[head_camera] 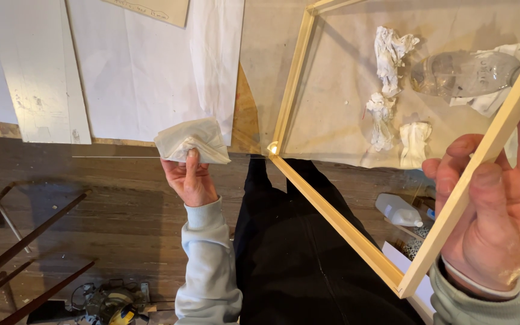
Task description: Cleaning a wooden picture frame and glass pane using a cloth.
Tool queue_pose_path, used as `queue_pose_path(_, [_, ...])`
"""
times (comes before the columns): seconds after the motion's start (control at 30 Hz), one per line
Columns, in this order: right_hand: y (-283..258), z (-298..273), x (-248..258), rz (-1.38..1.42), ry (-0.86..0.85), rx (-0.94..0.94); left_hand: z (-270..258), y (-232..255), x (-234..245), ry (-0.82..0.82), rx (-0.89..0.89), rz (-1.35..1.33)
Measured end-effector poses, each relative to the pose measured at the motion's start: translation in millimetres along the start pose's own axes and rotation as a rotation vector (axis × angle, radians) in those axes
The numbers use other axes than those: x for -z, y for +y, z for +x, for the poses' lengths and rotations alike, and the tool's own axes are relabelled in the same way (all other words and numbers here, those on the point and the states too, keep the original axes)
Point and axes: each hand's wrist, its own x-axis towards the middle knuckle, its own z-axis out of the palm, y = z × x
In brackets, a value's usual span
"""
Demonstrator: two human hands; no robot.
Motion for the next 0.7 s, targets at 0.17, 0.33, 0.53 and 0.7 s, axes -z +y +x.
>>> queue_pose_path(0.17, [0, 2, -1, 0.040, -0.015, 0.016, -2, -2, 8, -0.025, -0.007, -0.014])
queue_pose_path(0.33, [7, 4, 12, 0.056, -0.092, 0.070, -6, 12, -12, 0.013, 0.001, 0.009])
queue_pose_path(0.53, [1, 6, 7, 0.052, -0.072, 0.041, -9, 16, -5, -0.060, -0.043, -0.012])
queue_pose_path(0.7, [1, 4, 7, 0.009, -0.054, 0.051, -6, 27, -26, 0.012, -0.057, 0.009])
